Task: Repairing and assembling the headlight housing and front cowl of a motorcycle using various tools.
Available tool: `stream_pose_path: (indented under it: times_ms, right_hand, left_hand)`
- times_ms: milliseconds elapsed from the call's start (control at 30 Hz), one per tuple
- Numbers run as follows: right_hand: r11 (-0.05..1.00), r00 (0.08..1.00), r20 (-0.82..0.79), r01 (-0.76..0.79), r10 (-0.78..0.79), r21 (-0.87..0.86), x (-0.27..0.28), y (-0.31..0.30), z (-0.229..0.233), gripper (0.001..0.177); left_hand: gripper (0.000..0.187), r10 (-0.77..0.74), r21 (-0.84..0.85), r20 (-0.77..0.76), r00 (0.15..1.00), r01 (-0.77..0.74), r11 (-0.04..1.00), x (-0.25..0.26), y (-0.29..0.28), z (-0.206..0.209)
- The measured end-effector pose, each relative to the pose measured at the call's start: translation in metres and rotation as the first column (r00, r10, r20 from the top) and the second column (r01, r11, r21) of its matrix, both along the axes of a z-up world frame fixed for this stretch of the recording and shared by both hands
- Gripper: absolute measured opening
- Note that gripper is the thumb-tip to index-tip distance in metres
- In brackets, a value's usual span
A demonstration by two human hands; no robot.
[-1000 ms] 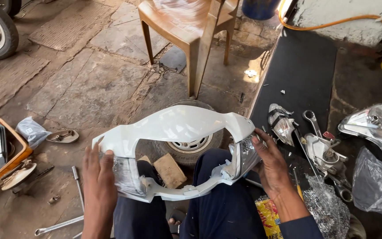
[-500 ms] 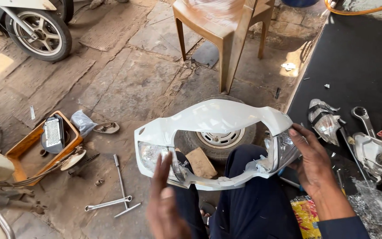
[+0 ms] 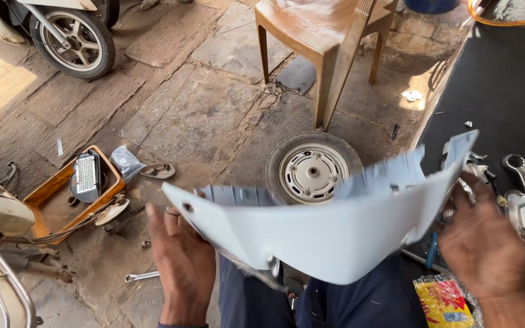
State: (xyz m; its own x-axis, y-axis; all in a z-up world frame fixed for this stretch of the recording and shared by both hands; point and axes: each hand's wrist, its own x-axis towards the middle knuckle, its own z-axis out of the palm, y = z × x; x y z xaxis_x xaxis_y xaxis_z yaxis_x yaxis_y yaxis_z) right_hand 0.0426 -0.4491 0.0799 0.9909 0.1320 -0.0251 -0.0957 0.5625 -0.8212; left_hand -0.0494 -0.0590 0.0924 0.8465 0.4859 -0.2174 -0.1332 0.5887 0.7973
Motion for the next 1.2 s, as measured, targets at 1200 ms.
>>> stream_pose_path:
  times_ms: [1200]
  right_hand:
    - [0.167, 0.895, 0.408, 0.437, -0.182, -0.884, -0.034, 0.076, 0.003, 0.062]
  left_hand:
    - [0.077, -0.408, 0.594, -0.337, 0.849, 0.527, 0.608, -0.064, -0.088, -0.058]
